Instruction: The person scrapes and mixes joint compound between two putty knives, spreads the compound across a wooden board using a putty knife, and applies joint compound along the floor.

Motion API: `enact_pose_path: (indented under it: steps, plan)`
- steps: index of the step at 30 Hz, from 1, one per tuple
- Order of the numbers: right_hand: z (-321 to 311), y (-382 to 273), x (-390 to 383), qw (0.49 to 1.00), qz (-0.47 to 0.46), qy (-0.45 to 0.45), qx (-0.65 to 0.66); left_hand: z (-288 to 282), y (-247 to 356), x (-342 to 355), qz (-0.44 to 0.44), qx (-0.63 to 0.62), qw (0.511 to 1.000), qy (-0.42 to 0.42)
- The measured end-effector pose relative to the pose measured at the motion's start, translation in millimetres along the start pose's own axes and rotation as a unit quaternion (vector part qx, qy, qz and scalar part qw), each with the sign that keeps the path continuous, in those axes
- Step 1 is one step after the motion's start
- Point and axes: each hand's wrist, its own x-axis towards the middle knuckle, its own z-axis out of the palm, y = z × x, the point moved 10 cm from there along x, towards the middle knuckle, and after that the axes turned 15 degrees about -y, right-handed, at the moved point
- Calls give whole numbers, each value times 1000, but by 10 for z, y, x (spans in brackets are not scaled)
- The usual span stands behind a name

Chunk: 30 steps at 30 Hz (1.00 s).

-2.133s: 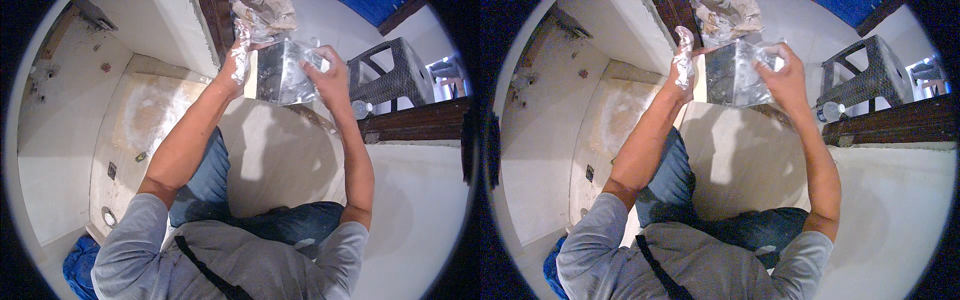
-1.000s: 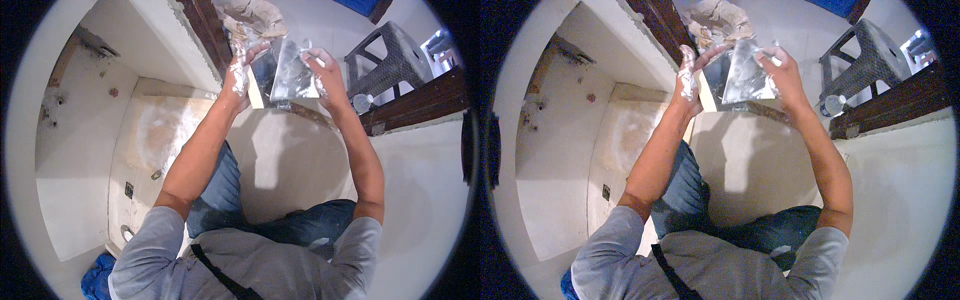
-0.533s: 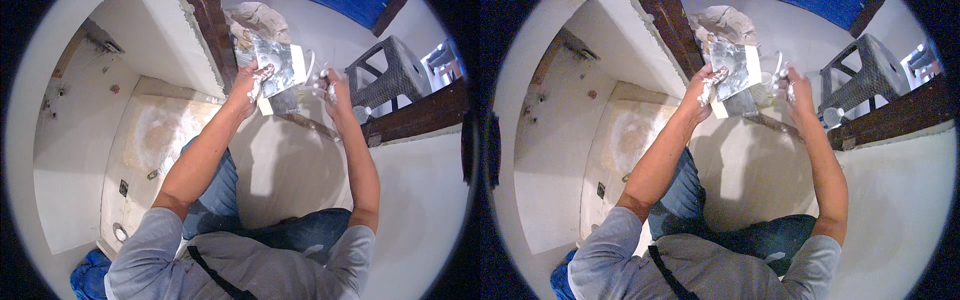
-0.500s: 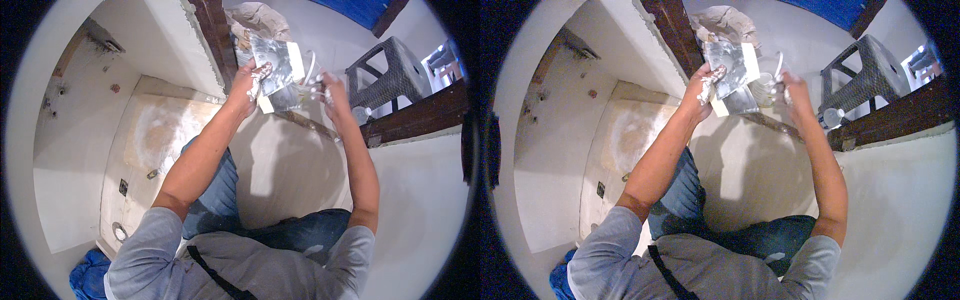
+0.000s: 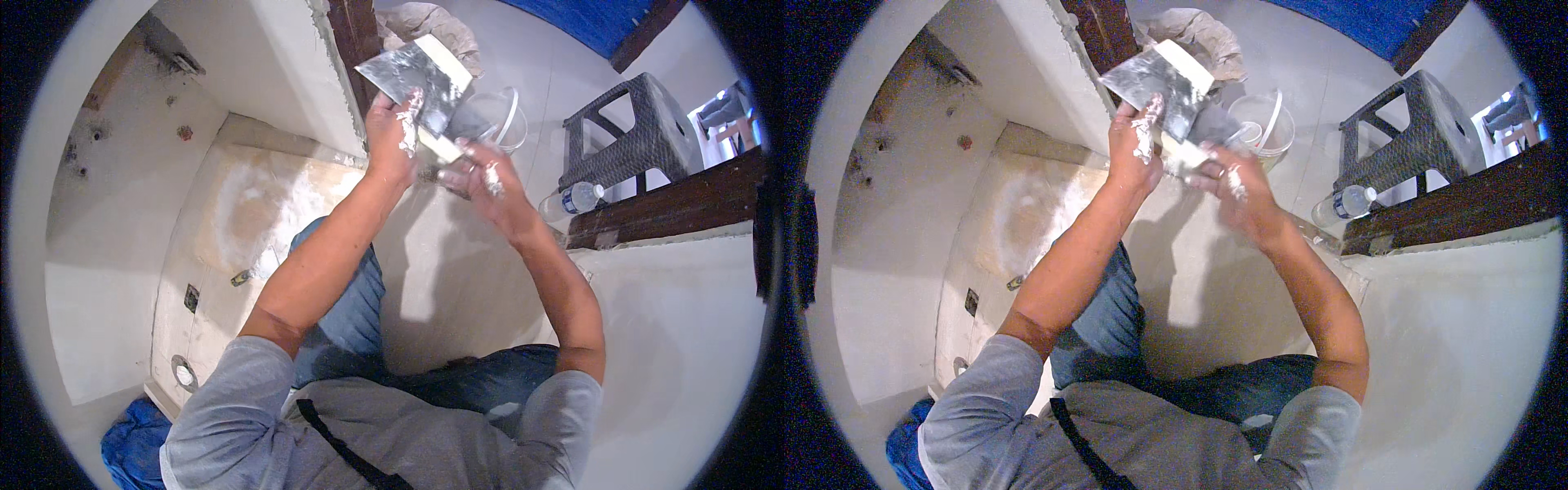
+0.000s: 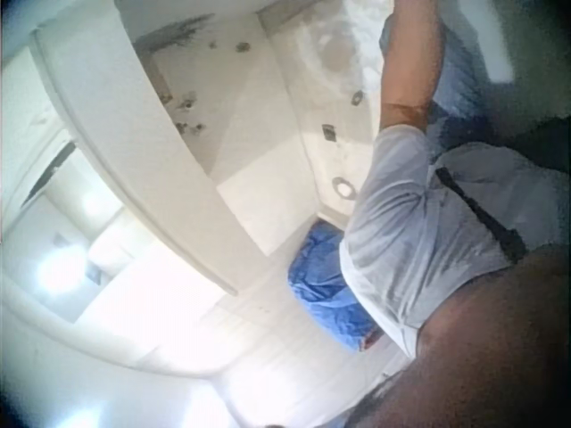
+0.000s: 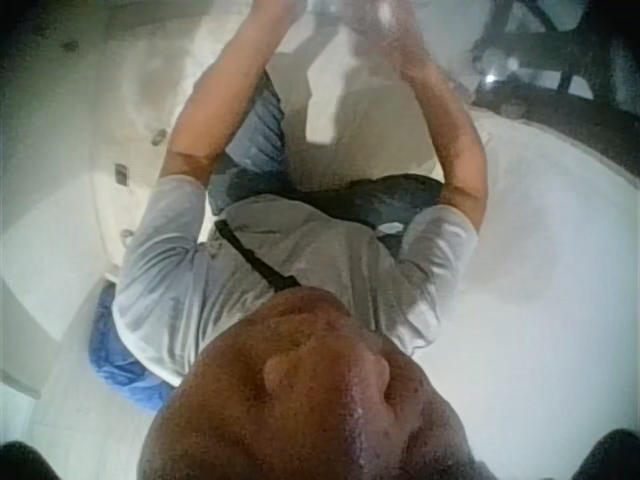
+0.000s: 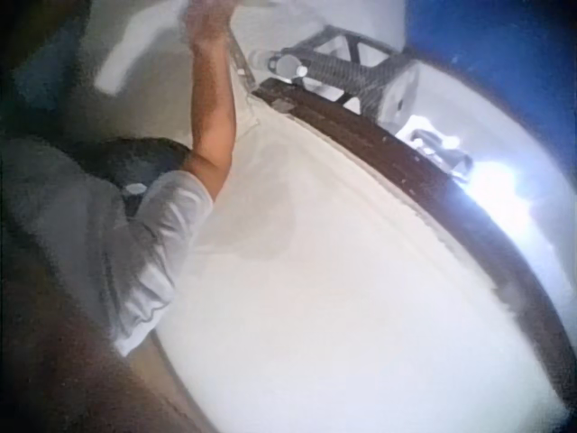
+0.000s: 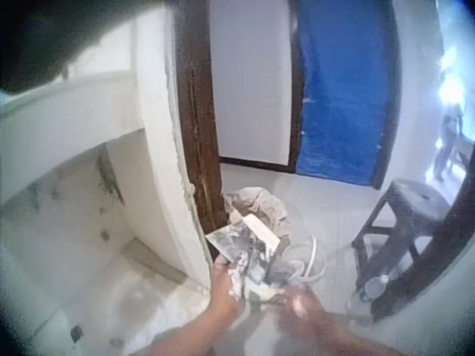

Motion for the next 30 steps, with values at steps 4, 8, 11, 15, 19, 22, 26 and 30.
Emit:
enact_pose_path:
  steps: [4,8,11,15,19,22,26,30]
  plan:
    - [-626,-572,-183,964,-55,209,-155,-188,160,47,-1,11,1000,22]
    - [-772,-1066,-310,938,-120,259,-197,-199,141,109,-27,-36,999,-13]
    - [-504,-1014,-168,959,-96,215,-155,-131,15,178,-47,-145,979,-135]
    - [242,-1216,-225,780,-84,235,-574,23,0,111,-65,-96,986,-117]
    - [997,-955,-159,717,-176,82,-669,132,-22,59,-26,-90,980,-176]
    - [1105,-754,-131,640,-117,59,-757,465,102,-44,-41,-182,964,-189]
    - [1215,-501,-89,574,-66,34,-815,416,119,-78,-33,-120,976,-177]
    - [1194,-439,-19,571,-28,48,-819,388,121,-116,14,-65,983,-170]
